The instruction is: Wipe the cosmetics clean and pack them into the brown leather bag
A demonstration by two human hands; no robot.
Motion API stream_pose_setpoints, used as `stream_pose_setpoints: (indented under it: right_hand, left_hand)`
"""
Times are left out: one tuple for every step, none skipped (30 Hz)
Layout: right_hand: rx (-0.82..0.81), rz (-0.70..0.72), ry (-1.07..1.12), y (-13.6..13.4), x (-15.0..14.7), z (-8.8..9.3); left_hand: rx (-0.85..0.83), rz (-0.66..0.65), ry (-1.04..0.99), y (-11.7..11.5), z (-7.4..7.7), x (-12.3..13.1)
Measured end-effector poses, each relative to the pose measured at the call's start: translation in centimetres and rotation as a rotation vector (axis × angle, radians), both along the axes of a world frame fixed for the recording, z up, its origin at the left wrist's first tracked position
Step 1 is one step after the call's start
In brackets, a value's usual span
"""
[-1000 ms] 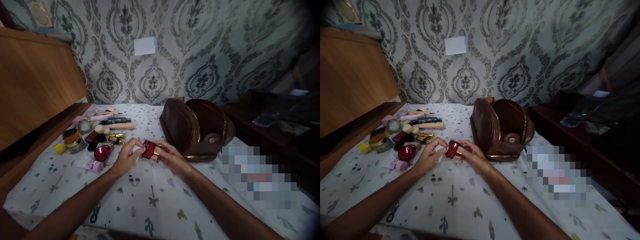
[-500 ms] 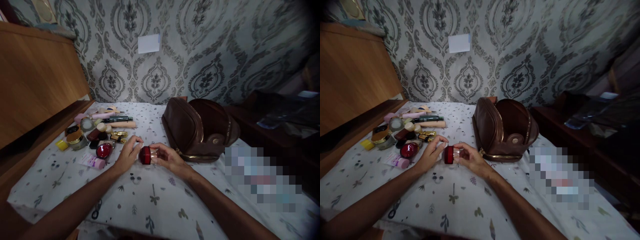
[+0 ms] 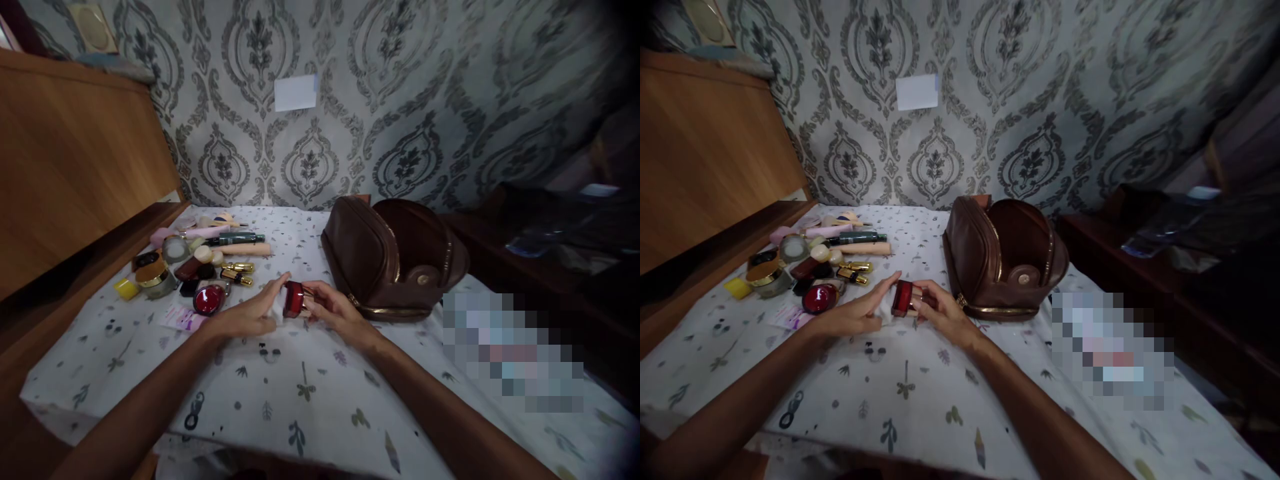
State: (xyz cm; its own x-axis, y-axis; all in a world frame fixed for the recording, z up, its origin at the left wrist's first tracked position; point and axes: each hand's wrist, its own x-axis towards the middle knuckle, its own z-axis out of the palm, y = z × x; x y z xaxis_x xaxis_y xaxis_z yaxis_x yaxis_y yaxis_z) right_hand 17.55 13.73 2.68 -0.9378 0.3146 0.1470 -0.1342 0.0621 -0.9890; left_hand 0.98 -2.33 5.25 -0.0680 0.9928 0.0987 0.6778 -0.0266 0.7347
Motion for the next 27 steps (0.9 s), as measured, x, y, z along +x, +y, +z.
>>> stream_pose_setpoints:
  right_hand:
    - [-0.005,0.001,0.001,0.0,0.0,0.0]
    - [-0.014,0.0,-0.001,0.0,0.0,0.1]
    - [-0.023,-0.001,-0.006,0.0,0.0,0.1]
    - [-0.03,-0.001,-0.012,-0.1,0.1,0.2]
    - [-0.035,-0.001,-0.015,-0.1,0.1,0.2]
    - [-0.037,0.001,-0.017,0.0,0.1,0.2]
    - [-0.037,0.003,-0.015,0.0,0.1,0.2]
    - [-0.037,0.004,-0.011,0.0,0.0,0.1]
    - [-0.035,0.006,-0.007,0.0,0.0,0.1]
    - [-0.033,0.006,-0.003,0.1,0.0,0.0]
    - [-0.031,0.006,-0.001,0.1,0.0,0.0]
    - [-0.029,0.007,-0.002,0.1,-0.1,-0.1]
    - [-0.028,0.008,-0.001,0.1,-0.1,-0.1]
    - [-0.027,0.008,-0.001,0.1,-0.1,-0.1]
    - [-0.028,0.007,0.0,0.1,-0.1,-0.1]
    - [-0.03,0.005,0.0,0.1,-0.1,0.0]
    - [-0.032,0.004,-0.002,0.1,-0.1,0.0]
    - [-0.035,0.004,-0.003,0.1,-0.1,0.0]
    - [-0.036,0.004,-0.004,0.1,0.0,0.0]
    - [-0.037,0.004,-0.006,0.1,0.0,0.1]
    - [-0.035,0.006,-0.006,0.1,0.0,0.1]
    - [-0.032,0.007,-0.006,0.1,0.0,0.1]
    - [-0.029,0.006,-0.005,0.0,0.0,0.1]
    - [-0.026,0.004,-0.007,0.0,0.1,0.2]
    - [-0.024,0.001,-0.011,0.0,0.1,0.2]
    - [-0.022,-0.006,-0.018,0.0,0.1,0.3]
    - [-0.018,-0.015,-0.027,0.0,0.1,0.3]
  left_hand:
    - [0.007,-0.012,0.009,-0.1,0.0,-0.1]
    - [0.027,-0.012,0.015,0.0,0.0,-0.1]
    - [0.052,-0.004,0.02,0.1,0.0,-0.1]
    - [0.075,0.011,0.024,0.2,-0.1,-0.1]
    - [0.088,0.03,0.027,0.3,-0.1,-0.1]
    - [0.093,0.05,0.03,0.4,0.0,-0.1]
    - [0.09,0.071,0.031,0.5,0.1,-0.1]
    - [0.086,0.089,0.03,0.5,0.2,0.0]
    - [0.088,0.107,0.025,0.6,0.3,0.0]
    - [0.096,0.12,0.017,0.6,0.5,0.0]
    - [0.11,0.13,0.012,0.6,0.6,0.1]
    - [0.128,0.139,0.015,0.7,0.7,0.1]
    - [0.146,0.148,0.025,0.7,0.8,0.1]
    - [0.16,0.157,0.042,0.7,0.8,0.1]
    - [0.172,0.166,0.06,0.8,0.8,0.2]
    - [0.183,0.177,0.073,0.8,0.7,0.2]
    - [0.194,0.186,0.078,0.8,0.6,0.2]
    - [0.208,0.191,0.077,0.8,0.6,0.2]
    - [0.225,0.189,0.078,0.8,0.5,0.2]
    - [0.246,0.186,0.082,0.8,0.5,0.3]
    - [0.269,0.182,0.091,0.8,0.4,0.3]
    - [0.289,0.182,0.104,0.8,0.4,0.4]
    - [0.308,0.189,0.116,0.9,0.3,0.5]
    - [0.326,0.202,0.126,0.9,0.3,0.6]
    - [0.335,0.219,0.131,0.9,0.2,0.7]
    - [0.338,0.239,0.134,1.0,0.1,0.8]
    - [0.334,0.26,0.136,1.0,0.1,0.9]
